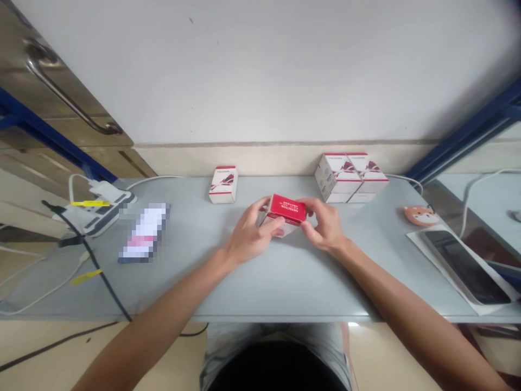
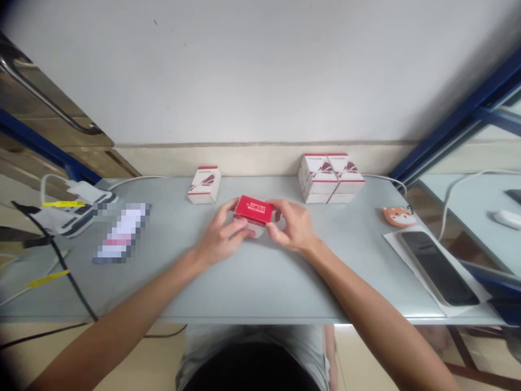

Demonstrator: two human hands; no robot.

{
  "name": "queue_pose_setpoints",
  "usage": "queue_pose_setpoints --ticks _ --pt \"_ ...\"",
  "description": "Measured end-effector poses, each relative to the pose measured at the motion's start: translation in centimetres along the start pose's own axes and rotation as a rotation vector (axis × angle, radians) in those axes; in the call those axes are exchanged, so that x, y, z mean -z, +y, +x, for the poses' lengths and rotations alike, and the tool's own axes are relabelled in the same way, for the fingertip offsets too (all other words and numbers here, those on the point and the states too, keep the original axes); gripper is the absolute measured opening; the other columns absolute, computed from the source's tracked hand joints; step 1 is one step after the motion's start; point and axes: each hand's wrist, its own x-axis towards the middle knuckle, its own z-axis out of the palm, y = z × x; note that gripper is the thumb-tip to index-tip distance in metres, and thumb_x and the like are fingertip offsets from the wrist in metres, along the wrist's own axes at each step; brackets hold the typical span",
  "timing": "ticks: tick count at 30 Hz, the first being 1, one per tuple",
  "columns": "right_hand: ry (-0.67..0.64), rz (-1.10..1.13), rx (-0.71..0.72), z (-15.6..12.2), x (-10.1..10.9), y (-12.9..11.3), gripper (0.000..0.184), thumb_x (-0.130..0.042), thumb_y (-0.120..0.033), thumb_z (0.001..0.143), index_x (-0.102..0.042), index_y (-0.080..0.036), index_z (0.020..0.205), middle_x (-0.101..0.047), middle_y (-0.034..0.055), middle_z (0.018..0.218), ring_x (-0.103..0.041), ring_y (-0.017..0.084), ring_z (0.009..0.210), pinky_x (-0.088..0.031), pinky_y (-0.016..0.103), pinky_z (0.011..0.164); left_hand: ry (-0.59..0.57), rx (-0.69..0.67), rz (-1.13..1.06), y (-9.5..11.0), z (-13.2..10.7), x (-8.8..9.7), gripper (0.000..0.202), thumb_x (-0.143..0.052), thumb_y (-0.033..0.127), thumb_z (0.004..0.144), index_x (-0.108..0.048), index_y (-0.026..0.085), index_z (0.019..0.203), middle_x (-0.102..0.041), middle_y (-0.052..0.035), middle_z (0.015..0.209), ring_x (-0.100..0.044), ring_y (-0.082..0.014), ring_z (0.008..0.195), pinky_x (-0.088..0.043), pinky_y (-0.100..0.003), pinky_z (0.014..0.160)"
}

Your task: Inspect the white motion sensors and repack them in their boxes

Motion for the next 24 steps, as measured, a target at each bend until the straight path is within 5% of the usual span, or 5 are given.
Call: queue_pose_setpoints --ticks 6,11,17,24 --pt "0.180 0.140 -0.308 -0.1 0.4 -0.6 0.070 -0.022 -0.064 0.109 -0.059 -0.025 0.064 -0.060 0.0034 0.058 -0.057 0.019 0.054 -0.045 0.034 0.053 0.014 -0.149 0.085 0.6 -0.6 -0.2 0.045 -0.073 0.027 0.096 -0.061 0.038 0.138 -0.061 -0.0089 0.140 -0.070 -0.0271 0.116 -0.067 -0.046 0.091" --pt "0.084 0.184 -0.426 0.6 0.5 0.1 0.061 -0.040 -0.060 0.108 -0.056 -0.022 0.062 -0.057 -0.0001 0.057 -0.053 0.015 0.055 -0.041 0.029 0.055 0.101 -0.344 0.222 0.7 0.0 0.2 0.044 -0.082 0.027 0.090 -0.064 0.036 0.129 -0.051 -0.0098 0.139 -0.065 -0.0244 0.118 -0.063 -0.042 0.094" --pt "-0.178 0.118 -0.288 -0.4 -1.5 0.7 0.052 -0.046 -0.047 0.106 -0.057 -0.020 0.063 -0.055 -0.0032 0.056 -0.047 0.012 0.052 -0.037 0.026 0.054 0.096 -0.282 0.250 0.8 0.9 1.4 0.050 -0.082 0.035 0.089 -0.058 0.035 0.133 -0.051 -0.0079 0.126 -0.066 -0.0183 0.096 -0.064 -0.033 0.078" --pt "-0.069 0.057 -0.099 -0.6 -0.4 -0.5 0.046 -0.041 -0.030 0.106 -0.056 -0.022 0.063 -0.057 0.0005 0.056 -0.048 0.014 0.050 -0.037 0.031 0.054 0.043 -0.129 0.183 0.1 0.5 1.8 0.066 -0.086 0.038 0.085 -0.051 0.038 0.141 -0.051 -0.0081 0.128 -0.066 -0.0195 0.096 -0.066 -0.036 0.079"
